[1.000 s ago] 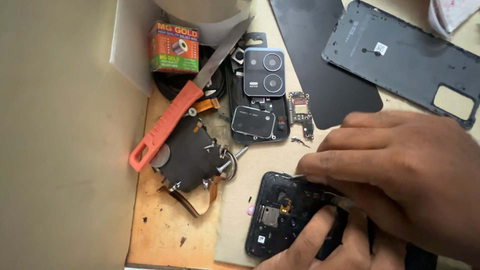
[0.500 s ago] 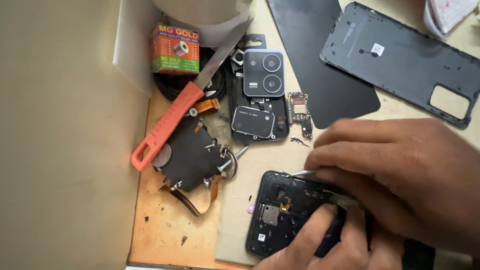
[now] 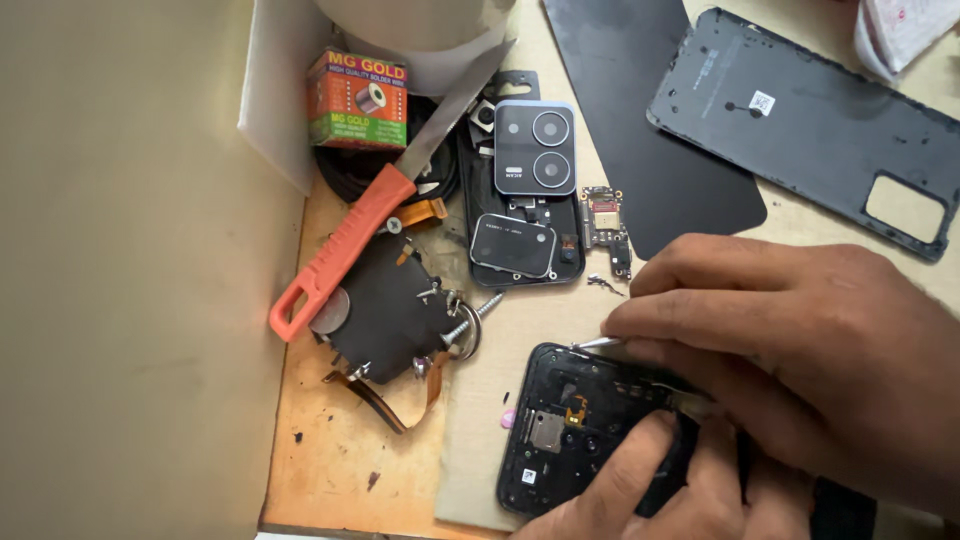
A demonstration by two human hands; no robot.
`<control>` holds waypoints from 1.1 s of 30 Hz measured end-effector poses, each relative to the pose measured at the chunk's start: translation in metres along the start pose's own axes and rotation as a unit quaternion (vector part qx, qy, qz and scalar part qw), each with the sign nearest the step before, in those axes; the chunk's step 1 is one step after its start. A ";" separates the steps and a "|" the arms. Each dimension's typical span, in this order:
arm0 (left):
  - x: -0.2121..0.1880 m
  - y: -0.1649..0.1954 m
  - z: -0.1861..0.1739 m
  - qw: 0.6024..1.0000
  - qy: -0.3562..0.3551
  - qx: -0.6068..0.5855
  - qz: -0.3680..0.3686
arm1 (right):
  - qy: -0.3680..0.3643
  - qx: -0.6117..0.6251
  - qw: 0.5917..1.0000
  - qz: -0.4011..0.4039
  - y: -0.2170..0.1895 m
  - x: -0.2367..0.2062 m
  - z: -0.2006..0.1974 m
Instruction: The person repairs an opened smartphone on a workbench, holding the phone steady with one hand while using a small metal pry tool with the other to work along the edge near the battery, then presses the battery area and repositions the phone on the bench.
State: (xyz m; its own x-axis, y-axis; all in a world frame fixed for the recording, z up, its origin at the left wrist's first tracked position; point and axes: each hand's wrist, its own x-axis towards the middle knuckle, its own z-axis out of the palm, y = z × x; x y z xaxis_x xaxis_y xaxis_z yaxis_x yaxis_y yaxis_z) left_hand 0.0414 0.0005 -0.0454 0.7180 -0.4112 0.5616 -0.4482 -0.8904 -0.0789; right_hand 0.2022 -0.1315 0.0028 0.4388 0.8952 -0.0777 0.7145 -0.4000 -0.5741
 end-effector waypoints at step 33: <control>0.000 0.002 0.012 1.000 0.019 0.015 0.007 | -0.009 -0.005 0.999 0.045 -0.006 0.002 -0.002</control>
State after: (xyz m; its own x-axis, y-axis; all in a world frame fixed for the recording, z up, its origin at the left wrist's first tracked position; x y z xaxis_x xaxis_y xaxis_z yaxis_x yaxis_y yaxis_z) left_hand 0.0467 -0.0034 -0.0553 0.6906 -0.4171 0.5909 -0.4420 -0.8900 -0.1117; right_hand 0.1997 -0.1281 0.0074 0.4924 0.8585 -0.1429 0.6777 -0.4813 -0.5559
